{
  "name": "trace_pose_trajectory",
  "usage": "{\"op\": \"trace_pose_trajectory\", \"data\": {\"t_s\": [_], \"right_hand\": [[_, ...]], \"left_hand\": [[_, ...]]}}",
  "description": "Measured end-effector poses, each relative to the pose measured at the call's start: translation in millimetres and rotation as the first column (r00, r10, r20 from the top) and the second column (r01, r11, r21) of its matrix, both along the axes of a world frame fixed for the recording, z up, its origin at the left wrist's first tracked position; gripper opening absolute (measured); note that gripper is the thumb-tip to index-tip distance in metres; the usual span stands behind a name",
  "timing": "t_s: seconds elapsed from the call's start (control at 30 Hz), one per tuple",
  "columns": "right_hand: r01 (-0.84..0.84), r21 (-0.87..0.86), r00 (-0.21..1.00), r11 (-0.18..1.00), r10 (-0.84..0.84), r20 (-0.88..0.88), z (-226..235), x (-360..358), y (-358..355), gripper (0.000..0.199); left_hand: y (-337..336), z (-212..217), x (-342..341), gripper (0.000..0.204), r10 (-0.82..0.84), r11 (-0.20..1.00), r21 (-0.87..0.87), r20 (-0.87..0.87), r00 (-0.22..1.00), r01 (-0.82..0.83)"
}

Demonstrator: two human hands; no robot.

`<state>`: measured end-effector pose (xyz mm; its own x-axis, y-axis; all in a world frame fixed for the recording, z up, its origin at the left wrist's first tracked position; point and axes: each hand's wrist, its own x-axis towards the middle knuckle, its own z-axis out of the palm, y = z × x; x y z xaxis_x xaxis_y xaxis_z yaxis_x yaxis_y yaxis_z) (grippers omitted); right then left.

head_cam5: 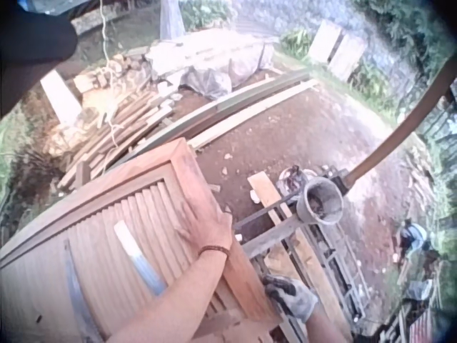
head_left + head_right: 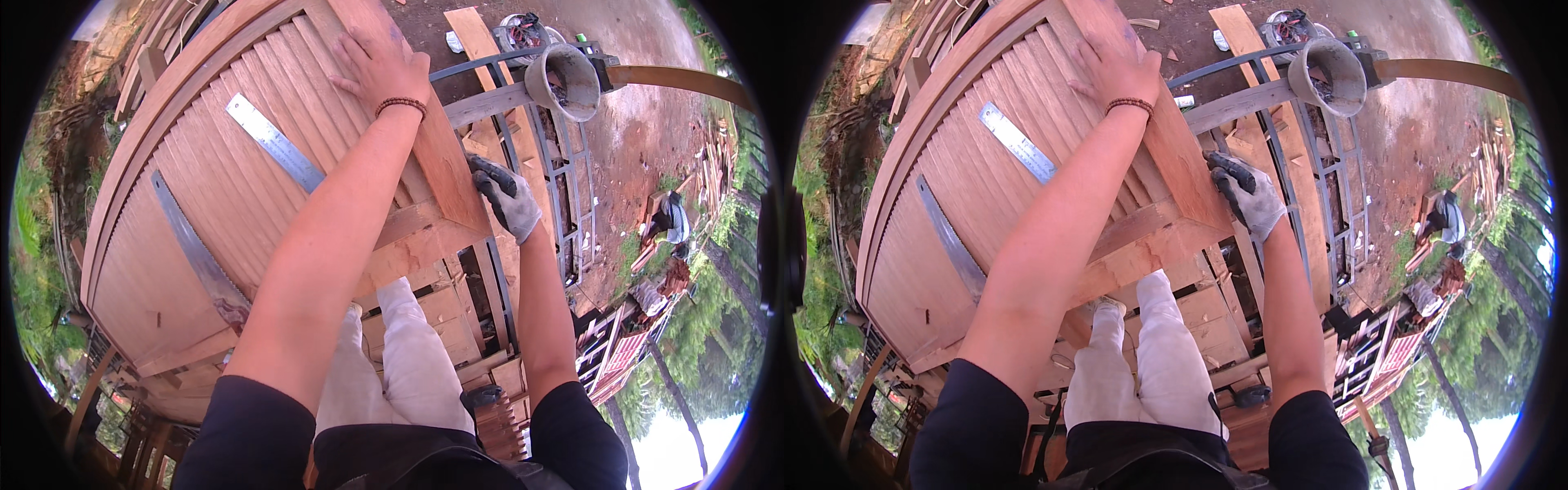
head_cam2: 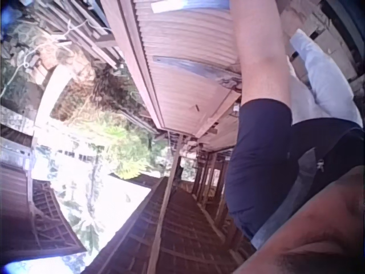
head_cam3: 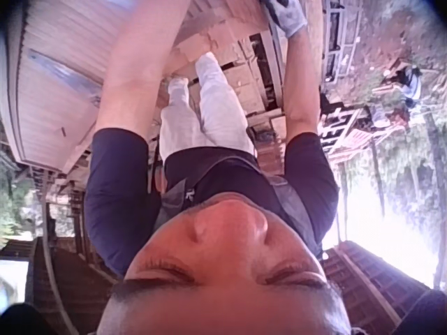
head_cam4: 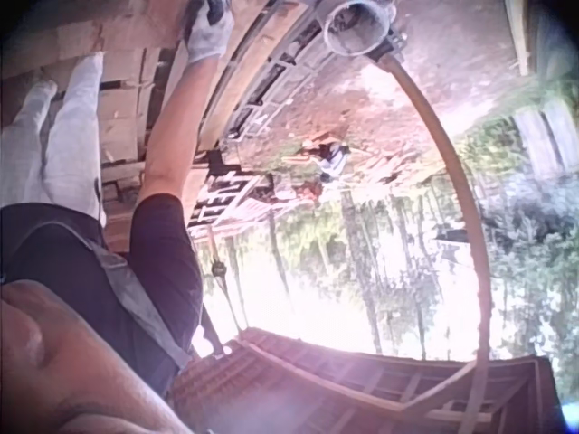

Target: The person aligns a wooden slat panel on a workbench, applies wood glue to a frame piece, and secures it with a nail gun. They use a metal ruler and a blue sanding block to check alignment and smooth edges during the process.

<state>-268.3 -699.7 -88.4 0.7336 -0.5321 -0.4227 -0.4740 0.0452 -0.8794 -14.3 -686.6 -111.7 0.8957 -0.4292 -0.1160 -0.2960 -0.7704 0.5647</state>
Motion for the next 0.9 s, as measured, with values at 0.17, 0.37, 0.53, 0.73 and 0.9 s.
{"op": "trace_pose_trajectory", "data": {"t_s": [0.17, 0.37, 0.53, 0.73, 0.9], "right_hand": [[-0.067, -0.191, 0.997, 0.979, 0.070, 0.012, -1, 3, 5, 0.038], [-0.034, -0.077, 0.997, 0.996, 0.028, -0.073, 7, 5, 3, 0.040], [-0.006, -0.115, 0.996, 0.993, -0.005, -0.094, -1, 28, 0, 0.051], [-0.387, -0.473, 0.859, 0.792, 0.122, -0.498, 9, 71, 31, 0.122], [-0.177, -0.520, 0.961, 0.836, 0.032, -0.275, -8, 59, 41, 0.108]], "left_hand": [[1, -7, -4, 0.104, -0.003, 1.000, 0.022, 0.063, 0.998, 0.001], [4, -12, -8, 0.101, -0.092, 0.995, 0.056, 0.151, 0.984, 0.084], [4, -13, -14, 0.101, -0.074, 0.996, 0.055, 0.178, 0.981, 0.065], [4, -4, -11, 0.100, -0.039, 0.994, 0.111, 0.142, 0.989, 0.023], [4, -3, -19, 0.099, -0.026, 0.995, 0.097, 0.125, 0.992, 0.014]]}}
